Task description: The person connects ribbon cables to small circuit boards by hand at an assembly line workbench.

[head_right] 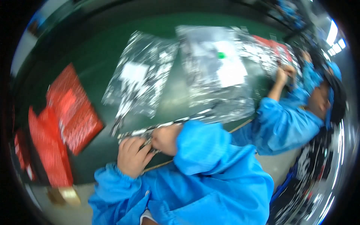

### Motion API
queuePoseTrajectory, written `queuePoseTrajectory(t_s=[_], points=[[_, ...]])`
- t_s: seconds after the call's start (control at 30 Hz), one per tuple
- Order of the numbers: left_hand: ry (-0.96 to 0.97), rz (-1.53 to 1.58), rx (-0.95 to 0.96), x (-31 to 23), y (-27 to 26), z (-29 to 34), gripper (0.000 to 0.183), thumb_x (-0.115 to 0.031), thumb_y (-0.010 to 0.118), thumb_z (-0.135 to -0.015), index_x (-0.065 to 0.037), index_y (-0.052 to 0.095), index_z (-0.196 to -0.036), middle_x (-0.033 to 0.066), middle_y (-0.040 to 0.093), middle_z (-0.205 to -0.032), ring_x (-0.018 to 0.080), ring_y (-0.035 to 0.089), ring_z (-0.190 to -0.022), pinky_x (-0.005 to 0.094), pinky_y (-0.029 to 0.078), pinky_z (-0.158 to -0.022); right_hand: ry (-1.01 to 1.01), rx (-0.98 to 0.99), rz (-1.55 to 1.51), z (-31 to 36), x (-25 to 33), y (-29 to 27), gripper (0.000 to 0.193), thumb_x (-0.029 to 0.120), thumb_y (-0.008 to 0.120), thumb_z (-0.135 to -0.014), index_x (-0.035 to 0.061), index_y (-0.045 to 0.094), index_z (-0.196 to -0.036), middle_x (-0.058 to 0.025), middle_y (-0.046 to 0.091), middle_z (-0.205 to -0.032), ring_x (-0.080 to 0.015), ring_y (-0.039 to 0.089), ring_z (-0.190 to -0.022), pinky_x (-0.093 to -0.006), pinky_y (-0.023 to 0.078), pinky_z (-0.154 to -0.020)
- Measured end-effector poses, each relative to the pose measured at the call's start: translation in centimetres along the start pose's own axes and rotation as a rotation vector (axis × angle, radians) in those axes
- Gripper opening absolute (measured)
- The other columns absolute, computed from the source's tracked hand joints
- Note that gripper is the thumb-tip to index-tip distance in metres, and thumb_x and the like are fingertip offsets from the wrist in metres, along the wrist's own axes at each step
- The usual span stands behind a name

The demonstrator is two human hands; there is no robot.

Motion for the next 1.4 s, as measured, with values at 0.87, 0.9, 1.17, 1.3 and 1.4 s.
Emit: queuePoseTrajectory(t_s=[0.87, 0.9, 1.17, 1.3, 1.4], points=[[0.092, -0.255, 0.015, 0.0, 1.2, 2.1, 0.038, -0.025, 0.060, -0.080, -0.009, 0.059, -0.114, 0.0121, 0.056, -0.116, 0.0319, 0.051, -0.102, 0.0435, 0.037, -0.087, -0.077, 0.257, -0.045, -0.9, 1.6, -1.0, 0.022, 0.023, 0.057, -0.073, 0.0052, 0.063, -0.084, -0.0190, 0.064, -0.077, -0.0345, 0.063, -0.075, -0.0427, 0.049, -0.068], [0.115, -0.263, 0.012, -0.3, 1.3, 2.1, 0.038, -0.025, 0.060, -0.080, -0.009, 0.059, -0.114, 0.0121, 0.056, -0.116, 0.0319, 0.051, -0.102, 0.0435, 0.037, -0.087, -0.071, 0.233, -0.043, -0.6, 1.2, -1.4, 0.022, 0.023, 0.057, -0.073, 0.0052, 0.063, -0.084, -0.0190, 0.064, -0.077, -0.0345, 0.063, -0.075, -0.0427, 0.049, -0.068], [0.130, -0.265, -0.013, -3.3, 0.7, 1.7, 0.034, -0.019, 0.063, -0.075, -0.001, 0.063, -0.104, 0.0217, 0.058, -0.103, 0.0383, 0.054, -0.092, 0.0460, 0.042, -0.081, -0.198, 0.097, -0.229, 2.6, 0.7, -5.2, 0.020, 0.029, 0.056, -0.080, 0.0109, 0.058, -0.089, -0.0123, 0.063, -0.076, -0.0338, 0.061, -0.078, -0.0437, 0.046, -0.069], [0.049, -0.287, -0.013, -4.1, 1.2, 2.7, 0.033, -0.019, 0.064, -0.075, -0.001, 0.063, -0.102, 0.0221, 0.057, -0.102, 0.0384, 0.053, -0.092, 0.0459, 0.042, -0.081, -0.359, -0.090, -0.290, 4.1, 1.5, -7.6, 0.019, 0.030, 0.055, -0.082, 0.0114, 0.055, -0.086, -0.0107, 0.062, -0.076, -0.0326, 0.060, -0.077, -0.0438, 0.045, -0.066], [0.011, -0.305, -0.031, -4.4, 1.9, 2.8, 0.032, -0.022, 0.064, -0.075, -0.002, 0.064, -0.101, 0.0205, 0.058, -0.102, 0.0370, 0.053, -0.092, 0.0455, 0.042, -0.080, -0.432, -0.143, -0.357, 4.2, 1.3, -8.8, 0.019, 0.030, 0.054, -0.083, 0.0111, 0.053, -0.085, -0.0106, 0.062, -0.076, -0.0322, 0.060, -0.076, -0.0433, 0.045, -0.065]])
Point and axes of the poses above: each hand's wrist, its own z-axis away from the middle knuckle, its own y-axis out of the palm, x = y × z, the point moved 3 cm from there along -z, towards the middle knuckle
